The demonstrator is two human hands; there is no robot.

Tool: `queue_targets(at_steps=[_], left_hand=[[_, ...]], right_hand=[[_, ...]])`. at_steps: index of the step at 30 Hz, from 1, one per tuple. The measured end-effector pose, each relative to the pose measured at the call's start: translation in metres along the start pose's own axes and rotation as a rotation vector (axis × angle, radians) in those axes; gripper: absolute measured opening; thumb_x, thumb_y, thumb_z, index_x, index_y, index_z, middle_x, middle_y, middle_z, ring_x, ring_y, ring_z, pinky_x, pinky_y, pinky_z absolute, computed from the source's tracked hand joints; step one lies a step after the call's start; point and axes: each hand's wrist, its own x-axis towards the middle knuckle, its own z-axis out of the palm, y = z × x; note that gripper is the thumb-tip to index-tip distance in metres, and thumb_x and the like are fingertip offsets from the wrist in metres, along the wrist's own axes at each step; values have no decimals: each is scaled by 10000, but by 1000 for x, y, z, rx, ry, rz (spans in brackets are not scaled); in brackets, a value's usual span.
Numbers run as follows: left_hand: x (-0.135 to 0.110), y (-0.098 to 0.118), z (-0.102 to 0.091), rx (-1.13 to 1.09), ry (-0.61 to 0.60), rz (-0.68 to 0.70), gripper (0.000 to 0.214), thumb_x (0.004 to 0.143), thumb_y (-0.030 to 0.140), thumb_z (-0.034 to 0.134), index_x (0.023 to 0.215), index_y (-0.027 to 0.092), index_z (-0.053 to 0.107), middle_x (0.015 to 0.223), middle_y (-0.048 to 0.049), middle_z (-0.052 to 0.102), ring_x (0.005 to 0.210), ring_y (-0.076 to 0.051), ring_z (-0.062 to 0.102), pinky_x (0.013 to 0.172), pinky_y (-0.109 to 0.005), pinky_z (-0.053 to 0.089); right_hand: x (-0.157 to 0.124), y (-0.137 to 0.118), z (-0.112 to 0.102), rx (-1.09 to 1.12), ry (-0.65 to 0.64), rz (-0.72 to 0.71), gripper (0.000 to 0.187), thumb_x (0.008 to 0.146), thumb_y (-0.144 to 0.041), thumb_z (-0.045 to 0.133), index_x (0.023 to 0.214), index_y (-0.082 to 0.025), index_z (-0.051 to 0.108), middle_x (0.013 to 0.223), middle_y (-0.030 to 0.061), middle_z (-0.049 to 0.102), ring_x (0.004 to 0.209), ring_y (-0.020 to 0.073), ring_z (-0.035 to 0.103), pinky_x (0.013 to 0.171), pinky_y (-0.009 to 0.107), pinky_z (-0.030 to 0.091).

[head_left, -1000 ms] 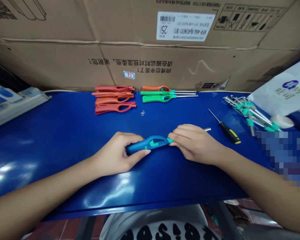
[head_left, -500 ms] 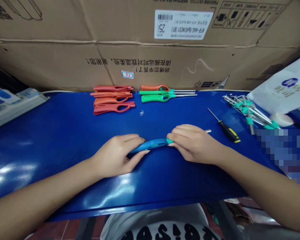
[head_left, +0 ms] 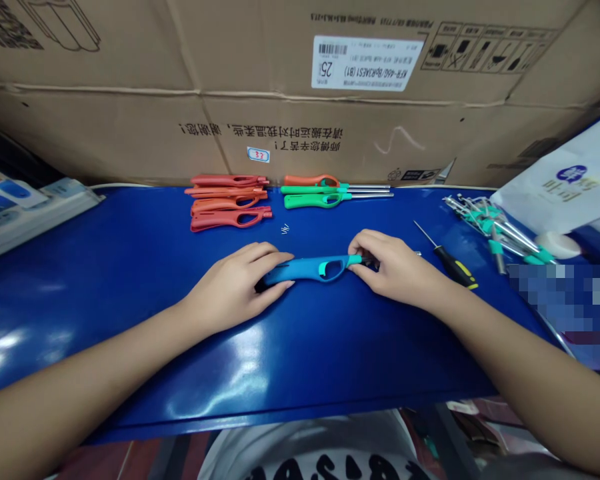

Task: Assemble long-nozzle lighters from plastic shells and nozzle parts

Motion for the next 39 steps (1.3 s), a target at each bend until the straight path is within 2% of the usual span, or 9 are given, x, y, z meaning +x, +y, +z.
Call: queue_targets(at_steps=[10,14,18,23,26,29,33,35,39], left_hand=[[1,-3,2,-207,-1,-112,283,923,315,675,1145,143,713,988,-43,636,697,-111,589,656,-251,528],[0,-3,2,-235,-26,-128,306,905,311,692,1166,152,713,1007,-50,633,737,-124,600,685,-267,539],[0,-4,1,-247,-43,-143,298,920,312,683,1173,156,710,1022,-53,634,725,-123,601,702,-286,549],[0,-4,2,-262,-58,-189,278,911,324,697,1138,165,710,981,-42,627,668,-113,579,648,-276,544],[-1,-2,2,-280,-47,-210,273,904,327,697,1127,170,709,974,-40,626,664,-113,578,628,-272,536],[-1,1,2,-299,-38,-215,267,899,321,697,1117,168,710,956,-37,619,662,-113,573,618,-270,528],[-2,5,4,-314,-39,-211,273,897,288,687,1143,170,702,1004,-48,622,673,-112,573,635,-276,537],[-2,9,5,-318,-53,-193,297,898,250,670,1183,172,691,1050,-58,624,709,-119,590,680,-285,554],[-3,14,7,-331,-68,-157,331,904,224,647,1229,171,674,1108,-74,628,822,-150,631,780,-313,576]], right_hand=[[-5,6,-15,-16,-197,97,193,939,-411,604,1035,-244,604,1075,54,604,978,220,605,863,353,489],[-9,17,-30,-155,-117,157,299,958,-482,548,1120,-244,625,1139,79,626,1072,263,622,959,410,488],[-14,47,-50,-507,-30,450,376,914,-397,563,1202,-157,594,1171,163,606,1022,314,650,925,444,504],[-24,80,-71,-598,-301,795,298,836,-447,637,912,-159,640,949,175,668,837,342,680,664,399,492],[-27,83,-77,-509,-390,749,152,841,-317,604,742,-206,571,740,111,646,661,281,638,580,359,434],[-20,70,-70,-421,-194,541,40,885,-245,528,873,-207,532,754,113,654,648,265,619,582,352,416],[1,36,-40,-201,-16,280,183,997,-272,396,1134,-205,499,876,89,696,717,229,649,667,338,474],[12,18,-21,-91,120,209,218,1013,-318,404,1136,-214,551,852,66,700,699,221,652,663,335,479],[30,-5,4,101,148,96,190,963,-302,547,1082,-221,671,1024,71,759,900,222,713,805,337,534]])
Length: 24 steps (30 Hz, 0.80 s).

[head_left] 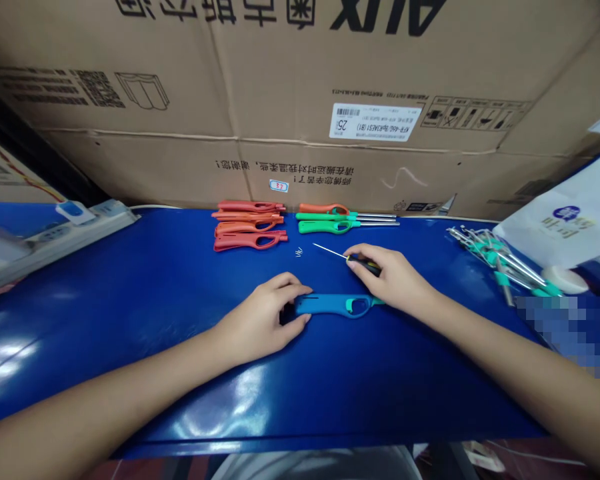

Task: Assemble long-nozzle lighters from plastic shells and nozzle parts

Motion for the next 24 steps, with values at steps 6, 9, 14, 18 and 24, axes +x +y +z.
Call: queue_targets(at_steps=[6,9,14,18,24], left_hand=[[-1,-1,2,-16,-14,22,330,924,243,642,1246,176,667,1129,-81,623,886,-169,647,851,-337,578],[-1,-2,2,-22,-21,20,335,926,247,641,1254,181,664,1132,-83,619,890,-174,648,847,-338,579],[-2,-1,1,-17,-20,24,335,923,246,639,1252,186,668,1130,-87,618,932,-193,652,859,-344,579],[-2,-1,2,-13,-7,31,326,919,239,643,1241,198,673,1113,-81,623,908,-187,652,837,-332,580],[-1,-3,3,-27,-9,41,334,916,245,670,1247,201,671,1125,-80,632,935,-193,654,858,-337,576]], right_hand=[[20,-5,14,4,-39,22,193,950,-256,582,1081,-208,716,1068,77,774,961,229,721,855,362,543],[25,-3,19,2,-64,32,188,950,-256,588,1083,-216,715,1062,76,776,965,236,722,843,373,545],[25,-2,23,20,-76,26,180,950,-262,584,1068,-218,714,1039,69,775,947,228,719,845,374,546],[24,-1,22,35,-53,30,183,947,-271,576,1063,-216,706,1028,63,770,940,222,717,856,377,550],[21,-5,5,143,55,11,238,910,-272,592,1100,-213,723,1089,78,743,1034,234,699,968,418,537]])
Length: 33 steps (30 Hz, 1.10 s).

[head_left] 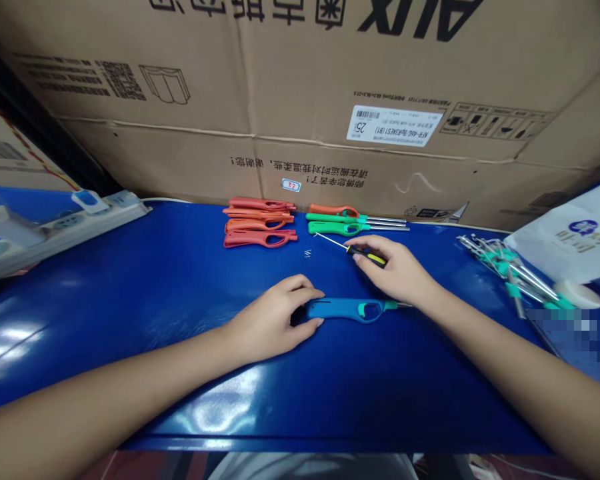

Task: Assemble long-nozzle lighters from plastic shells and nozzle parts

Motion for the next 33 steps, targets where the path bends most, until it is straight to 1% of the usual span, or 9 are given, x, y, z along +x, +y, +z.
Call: queue_targets(at_steps=[3,5,7,9,14,19,24,27,33], left_hand=[[0,-2,1,2,-7,16,347,919,269,693,1258,200,670,1139,-82,642,994,-208,652,905,-352,562],[0,-3,3,-6,-8,41,360,924,303,705,1267,203,670,1137,-84,652,1027,-217,645,935,-367,552],[0,-3,5,-13,-7,71,368,928,345,709,1268,208,674,1130,-87,665,1036,-223,639,945,-380,545],[0,-3,7,-9,-8,91,377,925,378,714,1262,213,682,1126,-91,677,1028,-227,637,941,-390,544],[1,1,8,-27,-10,92,442,882,451,758,1248,210,701,1121,-94,695,1028,-241,640,950,-402,535],[3,2,8,-225,112,-68,368,887,403,759,1203,218,722,1082,-60,709,851,-159,640,815,-308,550],[6,-3,10,-471,279,-221,404,870,347,750,1232,184,672,1025,-50,707,693,-102,556,656,-250,507],[7,-4,9,-546,287,-239,393,857,316,750,1213,168,676,1036,-61,700,733,-107,572,650,-238,501],[6,0,5,-532,266,-227,251,870,306,749,1071,156,746,831,-23,663,710,-112,570,642,-234,477]], right_hand=[[-8,-17,-16,39,98,-38,221,883,-287,633,1053,-228,761,1141,86,711,1099,249,663,992,432,527],[-16,-31,-25,155,99,57,247,873,-316,669,1094,-252,760,1147,67,692,852,185,671,753,355,583],[-26,-42,-29,336,84,221,310,866,-362,700,1164,-285,738,1121,46,685,561,89,541,486,271,492],[-35,-49,-28,491,138,292,357,837,-366,748,1187,-296,725,1104,35,679,477,45,447,394,231,385],[-43,-48,-20,678,249,301,387,785,-332,814,1149,-267,702,1045,33,698,514,71,477,391,235,384],[-35,-39,-17,739,335,358,491,699,-337,873,1130,-247,654,920,15,720,546,103,530,441,257,461],[-33,-32,-16,747,323,388,487,693,-372,880,1096,-252,635,686,-54,598,506,104,504,439,252,443],[-34,-28,-13,763,302,418,462,713,-396,866,1066,-248,607,700,-51,599,500,94,496,426,236,423],[-37,-23,-6,850,244,480,475,710,-375,880,1066,-233,601,779,-28,652,492,70,496,407,203,394]])
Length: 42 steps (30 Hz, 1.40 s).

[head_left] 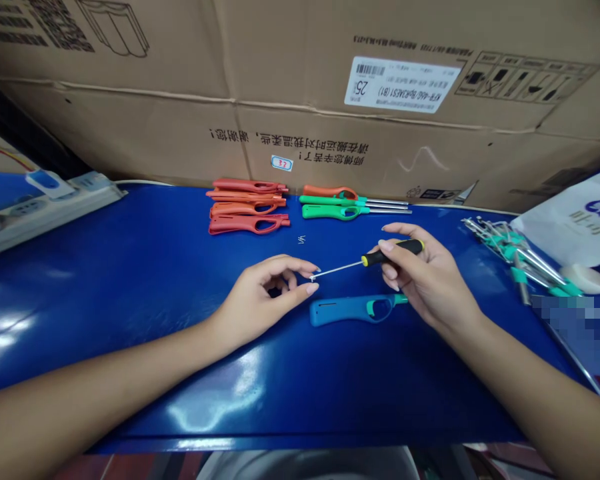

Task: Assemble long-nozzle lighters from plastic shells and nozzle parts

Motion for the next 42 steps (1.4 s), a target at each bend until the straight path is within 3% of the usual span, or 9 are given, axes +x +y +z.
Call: queue_targets(at_steps=[9,13,16,20,24,33,42], left_hand=[[1,-2,-1,22,-1,70,120,884,265,743,888,147,765,916,-60,727,765,-131,642,649,-238,470],[1,0,-2,80,-17,103,97,879,244,756,870,149,774,886,-46,735,703,-103,605,622,-217,450],[0,1,-2,126,-34,94,90,866,247,776,860,158,779,799,-18,728,650,-86,569,605,-201,441],[-3,1,0,158,-67,91,66,854,227,788,865,162,785,715,7,701,609,-78,555,577,-186,436],[-4,2,1,182,-87,146,29,859,185,774,863,162,791,762,-3,725,626,-79,576,590,-183,457],[-2,-2,-1,204,-105,187,98,903,182,737,966,184,811,891,-19,772,688,-88,633,615,-193,474],[-3,-2,-1,208,-114,148,69,883,196,763,932,186,812,844,-5,754,657,-79,599,584,-187,444]], right_hand=[[-2,2,3,72,11,14,477,679,-338,901,1043,-237,611,753,-27,658,494,72,480,415,204,377],[-1,-2,3,156,64,-38,458,623,-291,932,896,-230,569,744,-29,670,490,58,442,425,200,347],[-2,-5,0,138,49,-145,454,639,-307,941,851,-226,547,721,-32,670,445,46,410,393,200,313],[-6,-4,-2,29,36,-393,315,837,-419,812,998,-271,586,639,-55,635,364,74,380,320,230,274],[-5,-1,-3,14,41,-447,229,943,-415,692,1125,-312,598,729,-33,651,380,99,430,305,261,345],[0,1,-5,16,-114,-354,420,853,-358,777,1212,-348,559,918,-12,670,607,136,591,460,279,561],[-7,6,-2,-157,-182,-503,413,919,-326,718,1265,-435,521,971,-1,659,613,148,639,510,329,600]])
